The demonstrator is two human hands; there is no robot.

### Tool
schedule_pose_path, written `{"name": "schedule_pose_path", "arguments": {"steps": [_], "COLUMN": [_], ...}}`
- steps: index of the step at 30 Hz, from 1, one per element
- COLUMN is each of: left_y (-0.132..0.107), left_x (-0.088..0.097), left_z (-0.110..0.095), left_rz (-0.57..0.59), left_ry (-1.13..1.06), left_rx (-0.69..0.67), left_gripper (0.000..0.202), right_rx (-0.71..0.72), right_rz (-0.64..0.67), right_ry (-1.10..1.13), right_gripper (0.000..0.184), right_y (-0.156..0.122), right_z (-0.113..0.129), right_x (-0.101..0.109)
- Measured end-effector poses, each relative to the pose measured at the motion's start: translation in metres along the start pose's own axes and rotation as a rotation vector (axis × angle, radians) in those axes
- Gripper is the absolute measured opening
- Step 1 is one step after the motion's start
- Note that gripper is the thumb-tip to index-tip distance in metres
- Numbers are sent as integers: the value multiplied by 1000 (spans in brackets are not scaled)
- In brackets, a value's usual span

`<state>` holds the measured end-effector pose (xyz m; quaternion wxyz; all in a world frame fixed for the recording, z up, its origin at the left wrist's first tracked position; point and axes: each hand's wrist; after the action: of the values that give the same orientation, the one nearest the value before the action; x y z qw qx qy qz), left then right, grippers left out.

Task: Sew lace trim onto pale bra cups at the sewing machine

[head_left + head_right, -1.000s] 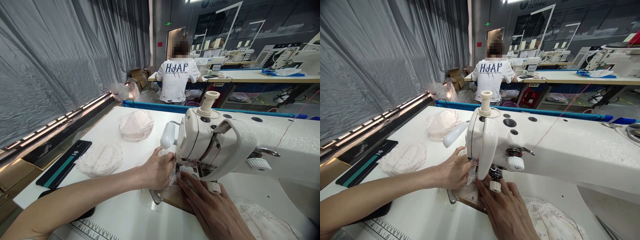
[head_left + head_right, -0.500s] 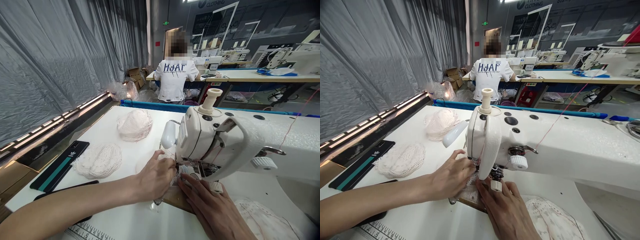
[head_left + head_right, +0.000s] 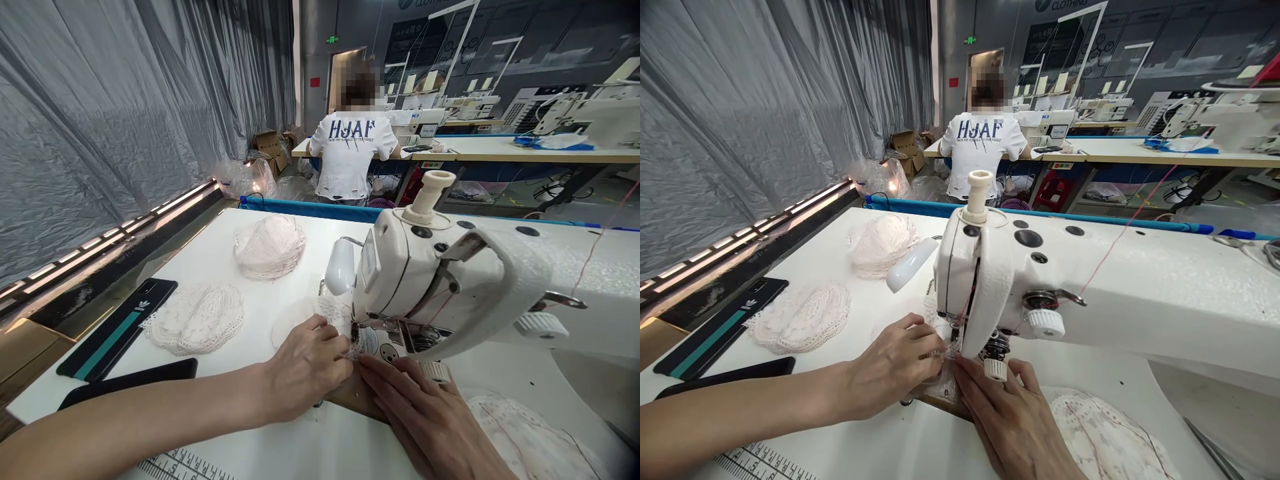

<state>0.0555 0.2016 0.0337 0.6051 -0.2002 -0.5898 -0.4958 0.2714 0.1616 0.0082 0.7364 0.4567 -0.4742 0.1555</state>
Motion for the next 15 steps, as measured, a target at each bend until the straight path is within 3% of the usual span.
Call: {"name": "schedule_pose_path", "arguments": {"steps": [15], "left_y": [-2], "left_x": [-2], "left_z": [-4], "left_rz": [1], "left_ry": [39], "left_rx": [38], "left_gripper": [18], "right_rx": [-69], "right_rz": [-36], "right_ry": [-47], "right_gripper": [33], "right_y": [-1], "right_z": [3], "right_x": [-2]}}
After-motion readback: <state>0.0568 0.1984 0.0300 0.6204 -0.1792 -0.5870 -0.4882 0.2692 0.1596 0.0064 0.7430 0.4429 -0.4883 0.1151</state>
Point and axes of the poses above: each hand's wrist, its own y-axis towards the middle knuckle, its own x-axis out of the back of the hand, z = x × y, and after that the axes turned 12 degrees about y, right-handed
